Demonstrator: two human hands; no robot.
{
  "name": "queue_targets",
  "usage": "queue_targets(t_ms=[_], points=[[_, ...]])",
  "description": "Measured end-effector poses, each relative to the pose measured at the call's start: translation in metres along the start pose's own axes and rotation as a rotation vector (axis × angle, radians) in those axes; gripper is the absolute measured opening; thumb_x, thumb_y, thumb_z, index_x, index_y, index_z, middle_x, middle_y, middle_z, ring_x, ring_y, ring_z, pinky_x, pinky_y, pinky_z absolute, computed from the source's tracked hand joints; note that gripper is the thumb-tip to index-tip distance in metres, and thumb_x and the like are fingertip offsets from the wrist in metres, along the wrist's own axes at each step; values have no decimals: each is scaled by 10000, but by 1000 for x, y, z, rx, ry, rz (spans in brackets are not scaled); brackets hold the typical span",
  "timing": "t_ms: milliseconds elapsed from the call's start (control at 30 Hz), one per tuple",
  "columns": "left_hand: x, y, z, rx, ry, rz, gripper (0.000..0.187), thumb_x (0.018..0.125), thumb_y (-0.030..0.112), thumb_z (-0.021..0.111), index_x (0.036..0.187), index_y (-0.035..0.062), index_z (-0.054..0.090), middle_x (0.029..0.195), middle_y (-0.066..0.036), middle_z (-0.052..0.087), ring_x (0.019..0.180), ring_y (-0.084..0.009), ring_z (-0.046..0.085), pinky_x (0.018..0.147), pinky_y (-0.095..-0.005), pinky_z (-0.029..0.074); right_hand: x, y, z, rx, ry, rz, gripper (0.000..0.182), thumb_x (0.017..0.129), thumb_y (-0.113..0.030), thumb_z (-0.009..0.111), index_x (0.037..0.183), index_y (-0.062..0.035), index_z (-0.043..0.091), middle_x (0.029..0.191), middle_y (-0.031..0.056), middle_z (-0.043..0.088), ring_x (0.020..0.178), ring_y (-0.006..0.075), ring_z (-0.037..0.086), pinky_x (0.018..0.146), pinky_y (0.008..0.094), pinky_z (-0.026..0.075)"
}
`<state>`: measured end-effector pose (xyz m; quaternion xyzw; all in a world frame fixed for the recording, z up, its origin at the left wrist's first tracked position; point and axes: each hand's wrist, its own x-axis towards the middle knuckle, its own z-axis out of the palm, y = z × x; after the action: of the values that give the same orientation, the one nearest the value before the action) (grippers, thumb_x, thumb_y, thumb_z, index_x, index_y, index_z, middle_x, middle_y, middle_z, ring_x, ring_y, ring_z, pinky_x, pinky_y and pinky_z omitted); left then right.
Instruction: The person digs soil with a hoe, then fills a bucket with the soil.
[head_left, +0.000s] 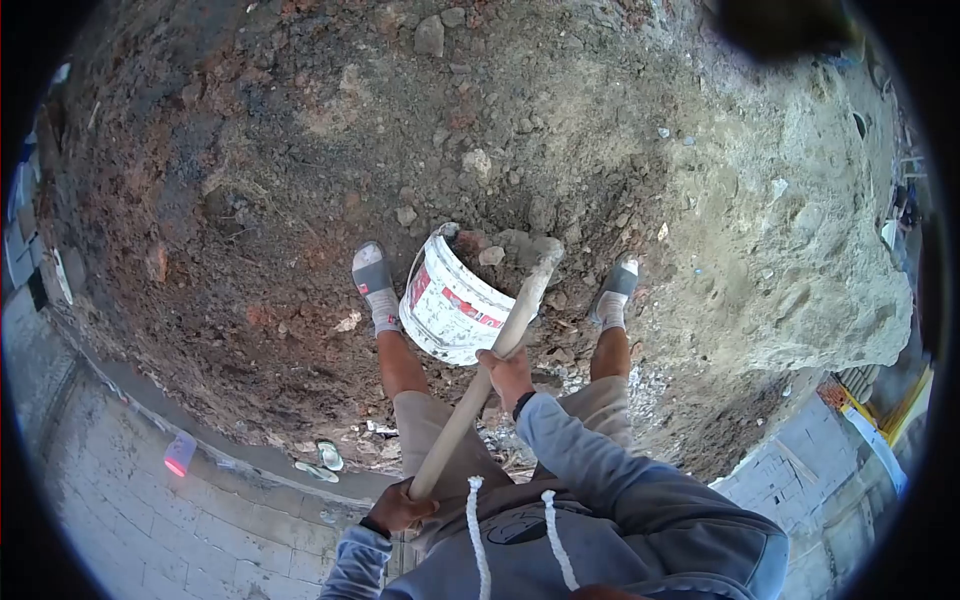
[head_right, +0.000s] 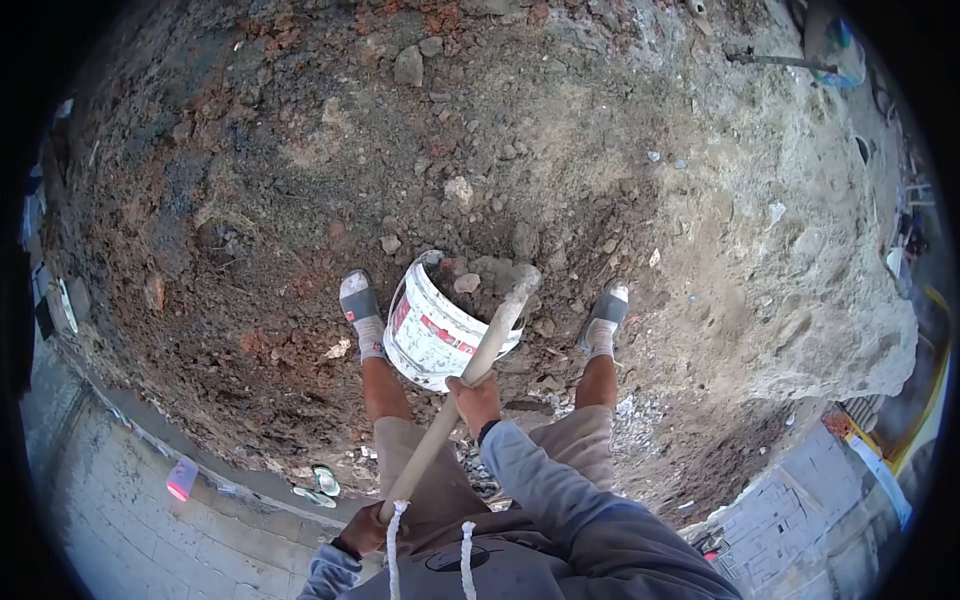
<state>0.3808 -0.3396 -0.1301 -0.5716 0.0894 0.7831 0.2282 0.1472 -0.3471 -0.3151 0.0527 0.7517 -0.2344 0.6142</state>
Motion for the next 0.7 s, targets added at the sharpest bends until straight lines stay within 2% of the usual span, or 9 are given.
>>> queue_targets(t_ms=[67, 167, 267, 400, 467, 533, 567, 600, 700], points=[[46, -11, 7, -191, -71, 16, 351, 751, 133, 679, 1055, 16, 548, 722, -26, 576, 619, -98, 562, 541, -241, 460, -1, -52, -29, 148, 67, -142, 448, 688, -102, 713, 1023, 16, 440, 912, 107, 569, 797, 171, 556, 698, 294, 463], [119, 95, 24, 54, -136, 218, 385, 740, 142, 682, 1053, -21, 528, 642, -5, 541, 503, -87, 513, 451, -239, 417, 40, -149, -76, 24, 287, -359, 432, 697, -93, 692, 1029, 0, 432, 858, 70, 524, 761, 156, 532, 675, 288, 455], [175, 217, 52, 112, -238, 504, 424, 750, 120, 647, 1118, -12, 484, 749, -29, 557, 549, -91, 528, 494, -237, 440, 115, -258, -115, 150, 340, -550, 453, 670, -85, 647, 1057, 37, 446, 867, 121, 544, 744, 215, 557, 661, 316, 468], [200, 328, 59, 21, -212, 684, 261, 776, 141, 620, 974, 17, 503, 667, -21, 521, 525, -98, 517, 452, -234, 434, 213, -365, -113, 119, 427, -644, 369, 658, -155, 648, 917, 82, 536, 765, 148, 580, 605, 241, 572, 558, 365, 464], [217, 321, 50, -67, -159, 651, 244, 771, 145, 622, 944, 22, 502, 655, -19, 510, 503, -98, 503, 437, -237, 424, 256, -364, -84, 80, 390, -548, 423, 667, -176, 649, 948, 121, 542, 792, 194, 600, 642, 276, 605, 587, 367, 478], [223, 284, 43, -239, -76, 565, 225, 757, 153, 627, 885, 18, 500, 630, -18, 492, 445, -103, 467, 411, -242, 404, 279, -309, -43, -185, 292, -445, 474, 643, -198, 663, 940, 155, 554, 797, 224, 613, 703, 300, 622, 637, 377, 487], [198, 258, 46, -333, -1, 388, 230, 753, 156, 625, 878, 8, 501, 624, -23, 492, 435, -111, 465, 402, -246, 395, 260, -272, -14, -413, 328, -382, 496, 644, -218, 665, 953, 151, 541, 834, 239, 613, 774, 318, 623, 707, 359, 484], [194, 224, 42, -425, -29, 367, 225, 750, 155, 625, 869, 9, 502, 610, -28, 491, 441, -120, 474, 398, -254, 395, 270, -227, -2, -257, 240, -402, 520, 650, -240, 656, 976, 144, 524, 895, 269, 608, 857, 348, 617, 772, 351, 472], [165, 155, 86, -677, -39, 262, 176, 760, 185, 609, 763, 25, 538, 596, -43, 497, 436, -132, 478, 393, -262, 388, 222, -163, 22, -635, 114, -187, 515, 651, -215, 671, 1052, 75, 529, 1003, 255, 597, 954, 347, 591, 834, 369, 456]])
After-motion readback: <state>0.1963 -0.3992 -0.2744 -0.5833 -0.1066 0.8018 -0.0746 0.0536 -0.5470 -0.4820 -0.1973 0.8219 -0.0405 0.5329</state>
